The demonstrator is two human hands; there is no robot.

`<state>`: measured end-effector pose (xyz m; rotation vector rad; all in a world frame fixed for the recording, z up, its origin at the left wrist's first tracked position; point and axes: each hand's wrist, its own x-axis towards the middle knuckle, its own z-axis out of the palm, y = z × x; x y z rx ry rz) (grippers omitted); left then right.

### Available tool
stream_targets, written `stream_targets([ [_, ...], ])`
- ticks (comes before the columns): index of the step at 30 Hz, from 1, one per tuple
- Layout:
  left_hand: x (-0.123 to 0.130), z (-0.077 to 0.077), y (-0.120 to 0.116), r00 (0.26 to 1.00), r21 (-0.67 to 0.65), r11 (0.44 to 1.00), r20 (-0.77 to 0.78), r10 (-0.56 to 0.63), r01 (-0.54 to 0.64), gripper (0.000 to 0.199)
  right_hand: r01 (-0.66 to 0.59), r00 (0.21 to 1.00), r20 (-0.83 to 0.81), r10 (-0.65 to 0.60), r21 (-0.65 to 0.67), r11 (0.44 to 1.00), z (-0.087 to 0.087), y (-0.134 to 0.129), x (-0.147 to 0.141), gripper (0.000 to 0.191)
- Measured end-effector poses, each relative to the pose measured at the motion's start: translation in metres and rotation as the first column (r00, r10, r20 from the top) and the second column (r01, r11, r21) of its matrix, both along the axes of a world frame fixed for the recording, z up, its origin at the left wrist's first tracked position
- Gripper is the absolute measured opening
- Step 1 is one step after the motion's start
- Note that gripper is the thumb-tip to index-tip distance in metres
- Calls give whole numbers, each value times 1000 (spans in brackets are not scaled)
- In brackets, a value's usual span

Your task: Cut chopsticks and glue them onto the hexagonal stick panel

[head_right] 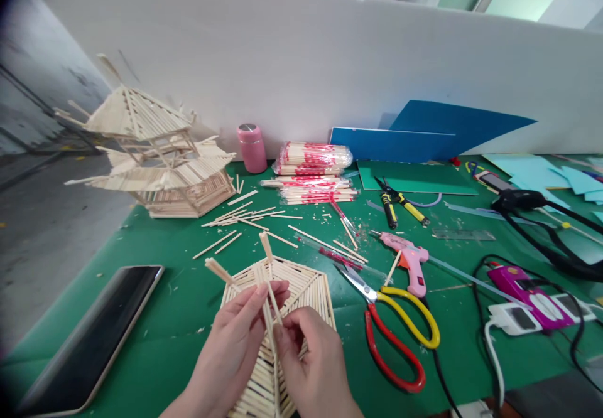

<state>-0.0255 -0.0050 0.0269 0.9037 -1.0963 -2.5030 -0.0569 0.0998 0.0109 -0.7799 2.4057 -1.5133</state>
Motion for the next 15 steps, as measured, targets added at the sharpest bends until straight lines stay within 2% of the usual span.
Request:
stream_targets([
  [5, 0, 1, 3, 999, 55, 998, -37, -14, 16, 15, -14, 999, -32, 14, -10, 1000, 1, 2, -2, 21],
  [15, 0, 2, 4, 1000, 82, 997, -5, -12, 13, 17, -86, 994, -62, 85, -10, 996, 5, 4, -7, 21],
])
